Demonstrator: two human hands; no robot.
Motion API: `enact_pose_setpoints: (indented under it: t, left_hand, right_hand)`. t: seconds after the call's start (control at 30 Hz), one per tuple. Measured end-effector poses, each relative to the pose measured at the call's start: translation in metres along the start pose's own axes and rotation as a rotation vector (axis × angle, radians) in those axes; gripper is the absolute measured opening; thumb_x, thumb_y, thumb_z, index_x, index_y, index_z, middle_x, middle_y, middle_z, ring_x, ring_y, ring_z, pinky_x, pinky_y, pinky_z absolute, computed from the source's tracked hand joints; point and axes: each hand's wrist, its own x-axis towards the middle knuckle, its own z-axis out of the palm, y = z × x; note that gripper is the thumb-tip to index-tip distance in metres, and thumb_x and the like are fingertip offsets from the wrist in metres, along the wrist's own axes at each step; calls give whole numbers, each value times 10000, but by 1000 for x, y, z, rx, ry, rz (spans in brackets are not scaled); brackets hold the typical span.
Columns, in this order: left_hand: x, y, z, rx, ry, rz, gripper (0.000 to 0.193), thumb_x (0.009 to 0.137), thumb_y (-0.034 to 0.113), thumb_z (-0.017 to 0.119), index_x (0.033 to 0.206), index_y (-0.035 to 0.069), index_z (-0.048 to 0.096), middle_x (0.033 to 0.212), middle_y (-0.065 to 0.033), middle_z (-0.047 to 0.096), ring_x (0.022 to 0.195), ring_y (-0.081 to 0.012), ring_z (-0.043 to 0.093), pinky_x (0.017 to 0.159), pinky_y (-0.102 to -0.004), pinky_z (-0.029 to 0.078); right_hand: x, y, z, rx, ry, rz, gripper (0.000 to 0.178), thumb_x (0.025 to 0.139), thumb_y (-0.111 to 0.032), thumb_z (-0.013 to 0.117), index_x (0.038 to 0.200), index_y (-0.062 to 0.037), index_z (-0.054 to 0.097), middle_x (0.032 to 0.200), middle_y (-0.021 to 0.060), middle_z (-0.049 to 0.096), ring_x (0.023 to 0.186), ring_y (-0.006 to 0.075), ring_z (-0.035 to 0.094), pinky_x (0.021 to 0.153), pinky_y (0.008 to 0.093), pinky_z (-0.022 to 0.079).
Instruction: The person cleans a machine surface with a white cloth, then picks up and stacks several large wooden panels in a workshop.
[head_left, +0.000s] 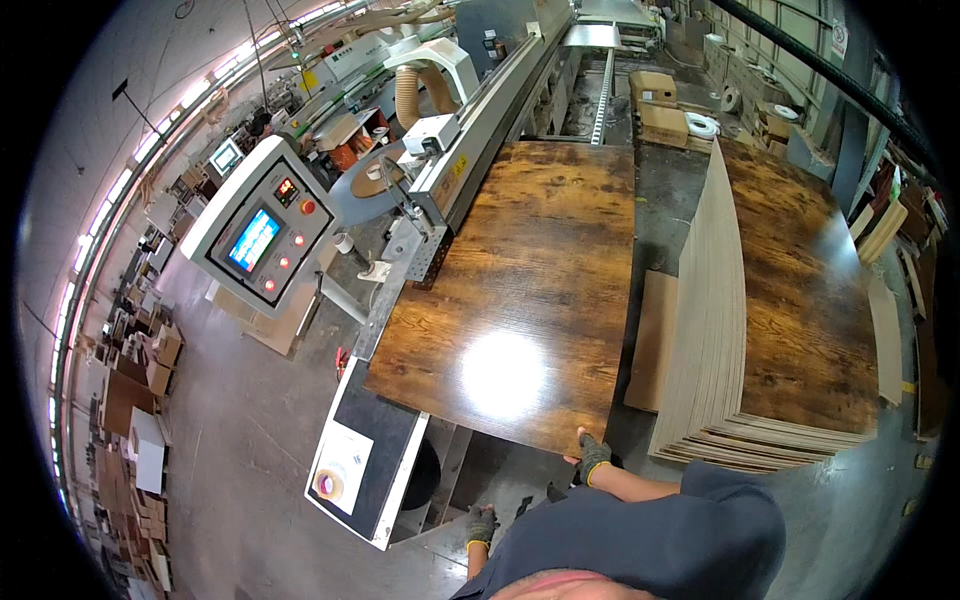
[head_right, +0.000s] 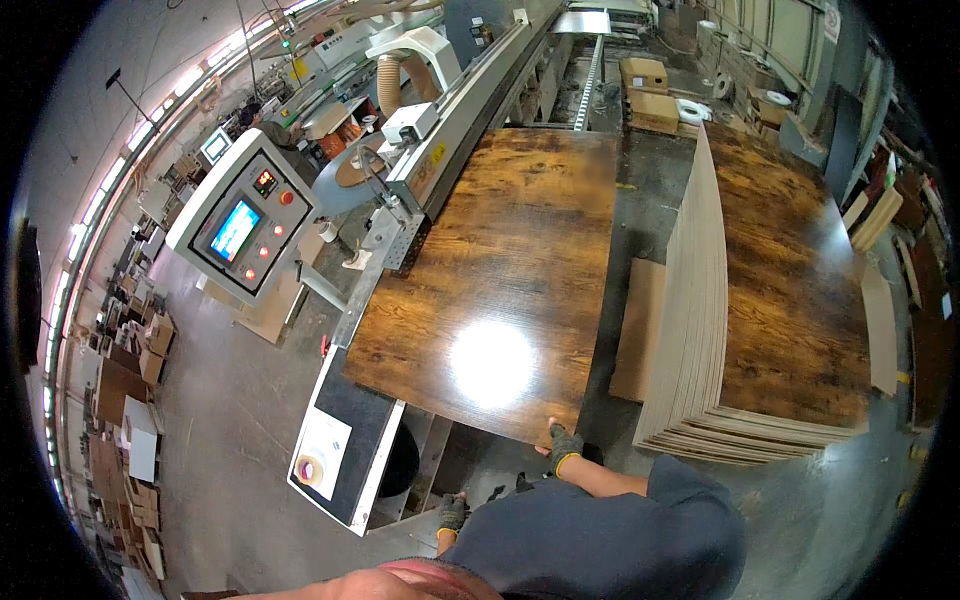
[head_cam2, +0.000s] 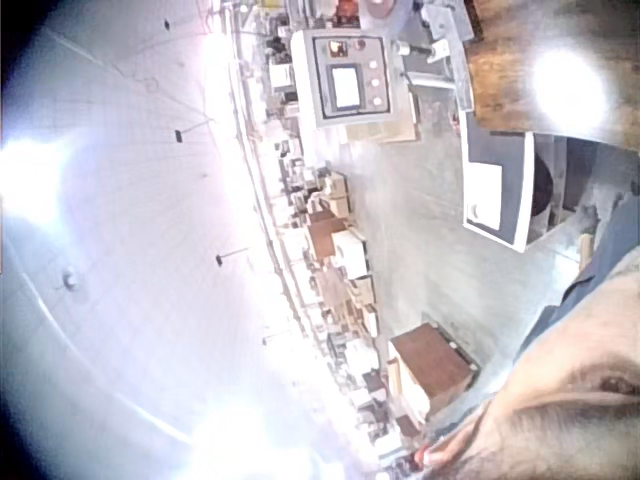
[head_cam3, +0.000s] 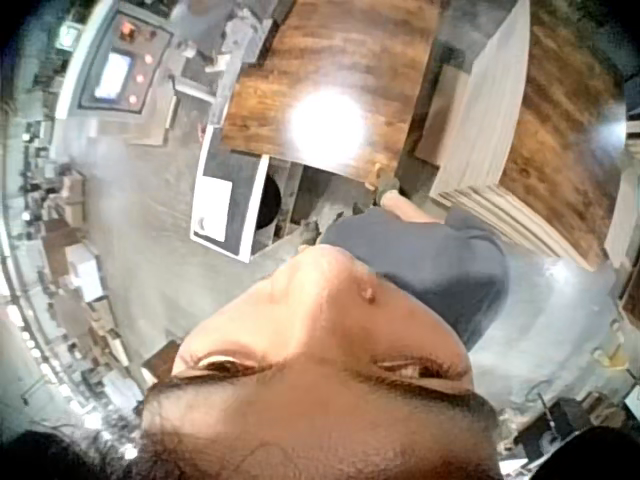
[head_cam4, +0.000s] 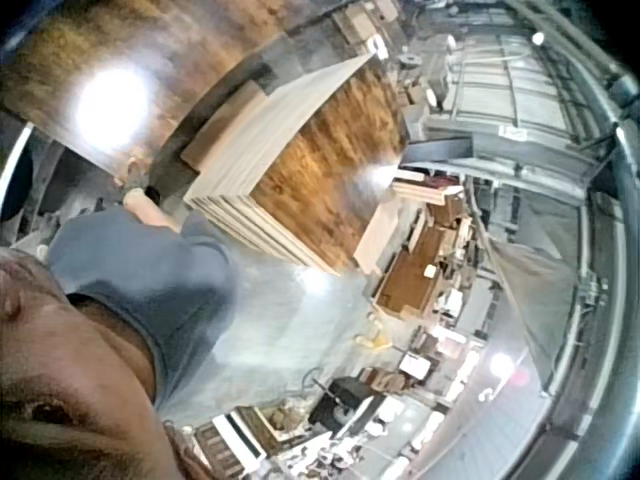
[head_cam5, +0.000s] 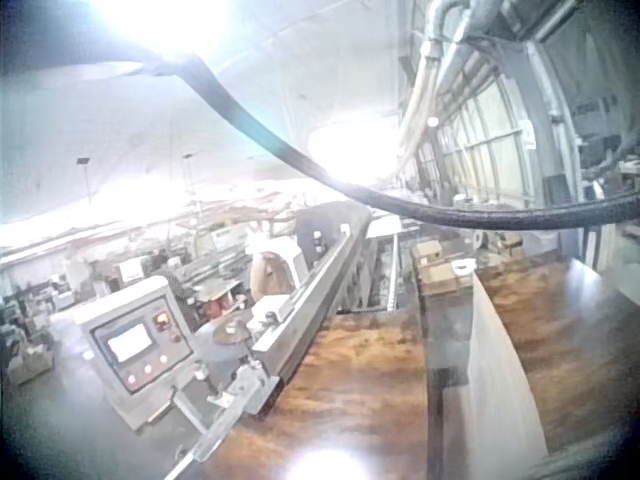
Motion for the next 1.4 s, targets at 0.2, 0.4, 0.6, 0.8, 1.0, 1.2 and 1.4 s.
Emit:
enact_pose_setpoints:
  t: [0.2, 0.4, 0.6, 0.8, 1.0, 1.2, 1.4]
  left_hand:
    - [10, 64, 18, 161, 111, 138, 360, 915, 353, 647, 891, 20, 510, 793, -152, 645, 680, -236, 651, 588, -383, 532]
    - [28, 131, 15, 579, 260, 418, 387, 888, 422, 634, 1014, 65, 556, 936, -213, 671, 924, -422, 640, 774, -497, 502]
    - [55, 153, 21, 621, 56, 380, 429, 884, 453, 605, 1075, 75, 533, 965, -232, 671, 944, -432, 635, 800, -524, 488]
    - [59, 211, 35, 751, -204, 461, 511, 872, 445, 601, 1188, 47, 546, 1105, -214, 654, 1062, -396, 607, 888, -465, 466]
    - [63, 173, 23, 691, -352, 375, 577, 894, 477, 552, 1245, 21, 526, 1243, -226, 593, 1150, -395, 562, 981, -451, 427]
    - [81, 54, -3, 970, -380, 442, 604, 893, 472, 521, 1273, 2, 526, 1252, -247, 588, 1156, -400, 561, 972, -439, 443]
    - [36, 121, -52, 1174, -467, 279, 633, 825, 492, 580, 1236, 12, 555, 1183, -242, 627, 1110, -407, 595, 944, -470, 463]
  right_hand:
    - [5, -33, 24, -181, -183, -72, 814, 748, -455, 820, 1355, -259, 314, 1330, 22, 509, 1047, 470, 602, 456, 487, 412]
    - [13, -83, 51, -81, -226, -133, 535, 787, -359, 803, 1211, -149, 554, 1209, 60, 599, 1063, 306, 589, 730, 502, 558]
    - [58, -120, 68, -119, -404, -187, 507, 817, -436, 754, 1189, -142, 574, 1219, 72, 583, 1067, 314, 582, 766, 505, 546]
    - [40, -175, 55, -716, -211, -816, 621, 873, -428, 697, 1290, -23, 479, 1215, 109, 561, 1063, 276, 556, 881, 403, 476]
    - [-138, -242, -29, -1301, 598, -1831, 610, 911, -316, 648, 1361, 37, 434, 1404, 213, 455, 1335, 326, 386, 1147, 408, 249]
    - [-143, -409, -265, -1400, 900, -935, 722, 971, -583, 356, 1492, -83, 332, 1527, 159, 358, 1396, 404, 319, 1149, 461, 224]
    - [-82, -428, -357, -1625, 960, -727, 755, 958, -651, 281, 1530, -158, 260, 1571, 139, 268, 1417, 417, 277, 1145, 523, 213]
